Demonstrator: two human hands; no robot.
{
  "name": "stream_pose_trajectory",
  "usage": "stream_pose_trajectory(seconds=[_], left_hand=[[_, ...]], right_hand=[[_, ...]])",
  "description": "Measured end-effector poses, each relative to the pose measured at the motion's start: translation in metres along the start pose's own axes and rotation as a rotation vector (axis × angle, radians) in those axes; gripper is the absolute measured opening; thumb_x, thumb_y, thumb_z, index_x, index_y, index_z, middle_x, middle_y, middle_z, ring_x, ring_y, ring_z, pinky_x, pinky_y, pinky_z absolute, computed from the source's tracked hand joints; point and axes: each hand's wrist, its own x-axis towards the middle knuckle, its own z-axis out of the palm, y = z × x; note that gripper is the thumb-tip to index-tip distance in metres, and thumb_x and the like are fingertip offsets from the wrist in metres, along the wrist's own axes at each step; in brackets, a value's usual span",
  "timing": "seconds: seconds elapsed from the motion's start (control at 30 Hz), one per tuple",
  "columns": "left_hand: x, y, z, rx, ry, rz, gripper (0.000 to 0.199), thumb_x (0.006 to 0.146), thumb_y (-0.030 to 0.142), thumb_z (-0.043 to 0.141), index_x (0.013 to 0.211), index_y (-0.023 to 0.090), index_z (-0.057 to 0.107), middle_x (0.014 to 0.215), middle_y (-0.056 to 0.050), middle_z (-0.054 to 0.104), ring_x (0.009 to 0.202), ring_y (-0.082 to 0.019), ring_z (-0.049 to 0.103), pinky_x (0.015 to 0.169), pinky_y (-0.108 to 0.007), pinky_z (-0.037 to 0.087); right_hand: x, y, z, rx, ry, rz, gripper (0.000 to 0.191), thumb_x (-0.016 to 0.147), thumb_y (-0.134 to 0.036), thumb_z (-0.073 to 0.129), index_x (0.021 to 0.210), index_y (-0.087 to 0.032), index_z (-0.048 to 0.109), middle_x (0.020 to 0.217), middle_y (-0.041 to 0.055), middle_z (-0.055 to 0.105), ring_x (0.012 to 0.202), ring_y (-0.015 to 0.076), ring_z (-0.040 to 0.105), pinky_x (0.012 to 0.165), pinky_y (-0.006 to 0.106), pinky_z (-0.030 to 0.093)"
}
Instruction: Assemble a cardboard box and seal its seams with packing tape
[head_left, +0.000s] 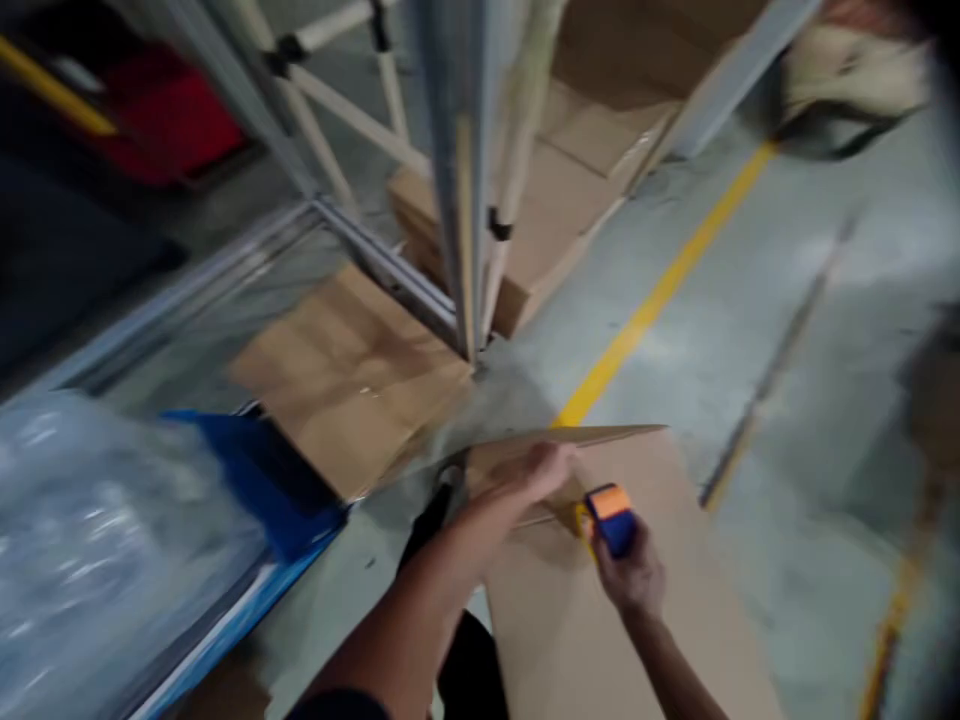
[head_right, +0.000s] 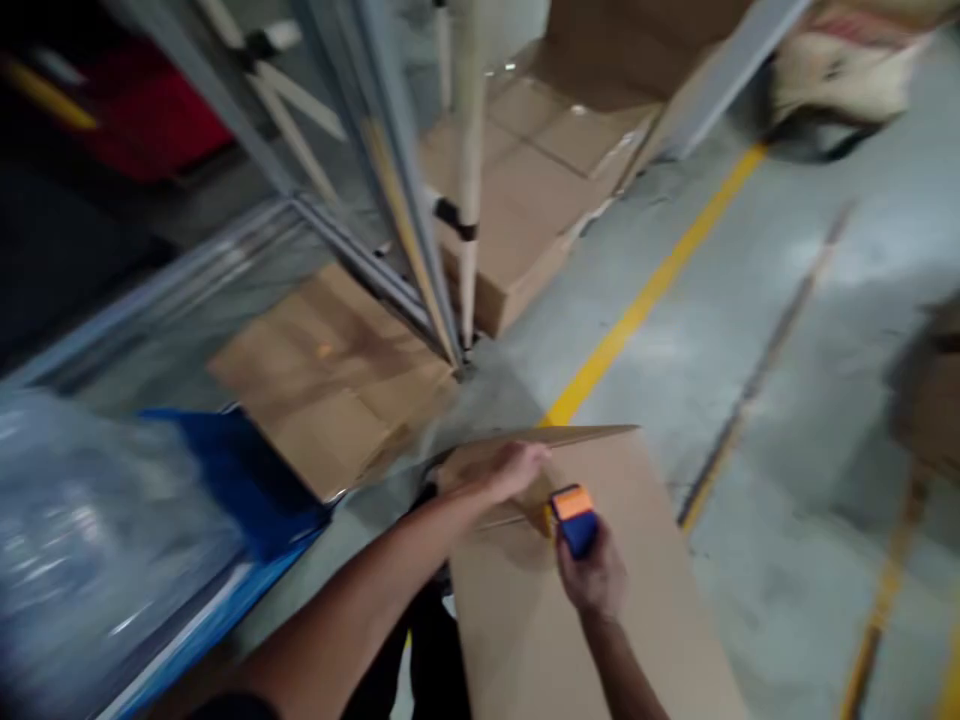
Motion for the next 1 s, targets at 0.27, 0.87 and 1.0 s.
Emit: stream_pose_trajectory(seconds=[0.27,0.87,1.0], left_hand=[[0.091,0.01,-0.033,0.178,-0.046,0.208,0.03,0.101,0.033,0.043,0.092,0.02,0.069,0.092,-0.009,0.074,0.09,-0.022,0.068,0.08,-0.031,0.047],[0.146,-0.043,-0.037,0.089,-0.126,0.264,0.031,0.102,0.03,0.04,0.089,0.019,0.065,0.093,-0.009,0.075,0.089,-0.02,0.068,0.079,-0.029,0.046],[0.147,-0.056,-0.024,0.045,-0.13,0.207,0.029,0.101,0.03,0.042,0.09,0.02,0.067,0.096,-0.008,0.075,0.092,-0.02,0.068,0.082,-0.028,0.047]], right_hand=[[0.034,-0.005,-0.006,0.048,-0.026,0.001,0.06,0.089,-0.064,0.053,0.124,-0.014,0.053,0.098,0.0108,0.07,0.082,0.0249,0.07,0.063,0.032,0.054],[0.073,-0.043,-0.006,-0.158,-0.173,0.055,0.055,0.093,-0.059,0.05,0.128,-0.016,0.049,0.096,0.0075,0.069,0.08,0.0246,0.07,0.06,0.032,0.052],[0.074,-0.045,-0.003,-0.184,-0.171,0.058,0.056,0.093,-0.059,0.05,0.129,-0.017,0.048,0.096,0.0068,0.069,0.08,0.0244,0.07,0.06,0.033,0.052]])
